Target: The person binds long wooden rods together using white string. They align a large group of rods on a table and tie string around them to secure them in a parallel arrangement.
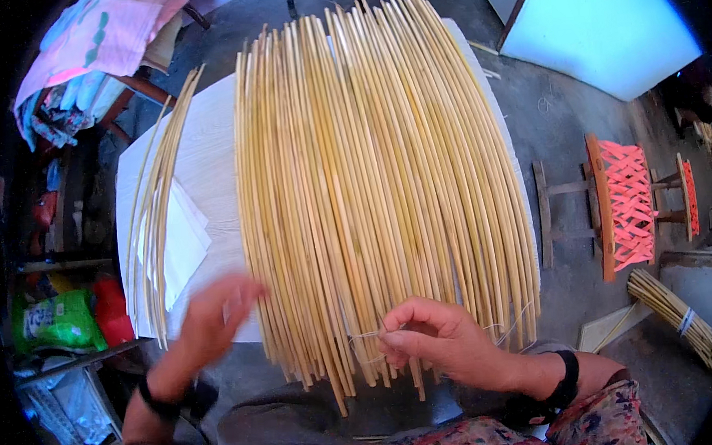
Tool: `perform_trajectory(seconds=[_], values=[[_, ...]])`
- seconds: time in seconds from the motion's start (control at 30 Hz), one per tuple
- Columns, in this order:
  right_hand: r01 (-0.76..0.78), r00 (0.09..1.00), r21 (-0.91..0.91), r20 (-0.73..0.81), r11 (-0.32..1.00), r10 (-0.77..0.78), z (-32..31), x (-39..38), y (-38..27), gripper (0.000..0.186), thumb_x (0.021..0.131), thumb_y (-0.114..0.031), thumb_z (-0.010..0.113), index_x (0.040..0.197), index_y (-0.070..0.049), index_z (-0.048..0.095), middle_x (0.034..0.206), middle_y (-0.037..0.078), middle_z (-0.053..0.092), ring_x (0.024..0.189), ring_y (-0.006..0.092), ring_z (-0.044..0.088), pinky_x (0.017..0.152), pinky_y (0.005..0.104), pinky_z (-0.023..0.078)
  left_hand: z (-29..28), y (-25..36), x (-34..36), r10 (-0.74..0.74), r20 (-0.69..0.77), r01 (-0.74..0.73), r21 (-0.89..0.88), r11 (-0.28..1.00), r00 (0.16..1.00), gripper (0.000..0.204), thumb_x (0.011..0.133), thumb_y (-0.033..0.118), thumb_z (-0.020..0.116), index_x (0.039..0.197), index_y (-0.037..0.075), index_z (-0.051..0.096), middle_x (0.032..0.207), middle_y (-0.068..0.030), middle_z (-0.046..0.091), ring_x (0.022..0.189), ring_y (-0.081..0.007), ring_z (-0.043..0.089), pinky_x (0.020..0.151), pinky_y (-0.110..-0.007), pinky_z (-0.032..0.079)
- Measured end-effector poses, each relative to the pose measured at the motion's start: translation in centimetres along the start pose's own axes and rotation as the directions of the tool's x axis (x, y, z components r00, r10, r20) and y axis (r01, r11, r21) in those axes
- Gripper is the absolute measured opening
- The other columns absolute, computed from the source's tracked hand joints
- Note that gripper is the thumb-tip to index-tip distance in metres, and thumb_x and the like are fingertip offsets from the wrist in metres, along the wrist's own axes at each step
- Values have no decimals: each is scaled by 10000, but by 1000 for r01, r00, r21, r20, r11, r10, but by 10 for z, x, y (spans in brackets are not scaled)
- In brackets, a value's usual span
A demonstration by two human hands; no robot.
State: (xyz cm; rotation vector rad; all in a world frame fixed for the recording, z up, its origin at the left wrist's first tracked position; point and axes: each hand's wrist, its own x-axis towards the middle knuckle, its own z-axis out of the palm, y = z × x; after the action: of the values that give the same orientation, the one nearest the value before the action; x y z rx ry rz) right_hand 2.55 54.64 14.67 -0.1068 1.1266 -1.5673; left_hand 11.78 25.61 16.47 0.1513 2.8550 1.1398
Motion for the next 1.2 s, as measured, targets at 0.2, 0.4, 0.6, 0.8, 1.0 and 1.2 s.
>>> perform_trajectory(seconds=[0.2,0.4,0.6,0.8,1.0,1.2], values=[[-32,999,118,-27,993,36,6,6,-3,128,900,-102,521,987,-10,523,860,40,565,769,95,551,703,237,470,-6,35,-124,-126,335,41,251,967,934,243,690,134,656,899,41,573,920,-96,580,863,-262,563,740,-383,434],[59,995,-29,-77,998,-62,9,14,-8,104,887,-91,537,960,-18,554,859,24,557,757,77,532,670,218,441,3,19,-160,-214,372,146,201,969,903,173,721,183,615,859,84,581,887,-60,584,846,-249,549,741,-387,414],[147,957,-46,-245,988,-154,12,15,-13,107,880,-114,551,947,-34,574,789,-17,554,677,38,501,601,187,423,0,-1,-166,-271,519,215,166,962,811,103,791,193,549,828,103,584,836,-74,588,821,-258,539,705,-387,404],[136,912,-295,-335,946,-236,39,-49,-83,121,879,-135,563,945,-35,583,788,-27,562,700,38,498,610,178,400,-6,22,-154,-297,457,133,357,925,838,161,833,226,502,847,89,583,853,-94,587,830,-273,535,697,-404,408],[230,847,-363,-382,903,-370,88,-125,-166,123,853,-115,584,933,-22,590,851,16,561,793,78,517,707,228,421,-16,122,-103,-246,360,270,-15,963,900,170,813,70,524,978,52,562,996,-120,584,909,-308,554,756,-389,456],[479,676,-497,-318,724,-665,127,-200,-237,141,839,-144,578,921,-32,600,894,77,573,880,178,536,786,282,410,-110,336,57,-259,169,292,-766,573,951,309,832,31,549,1135,21,489,1150,-111,527,951,-211,568,815,-298,466]])
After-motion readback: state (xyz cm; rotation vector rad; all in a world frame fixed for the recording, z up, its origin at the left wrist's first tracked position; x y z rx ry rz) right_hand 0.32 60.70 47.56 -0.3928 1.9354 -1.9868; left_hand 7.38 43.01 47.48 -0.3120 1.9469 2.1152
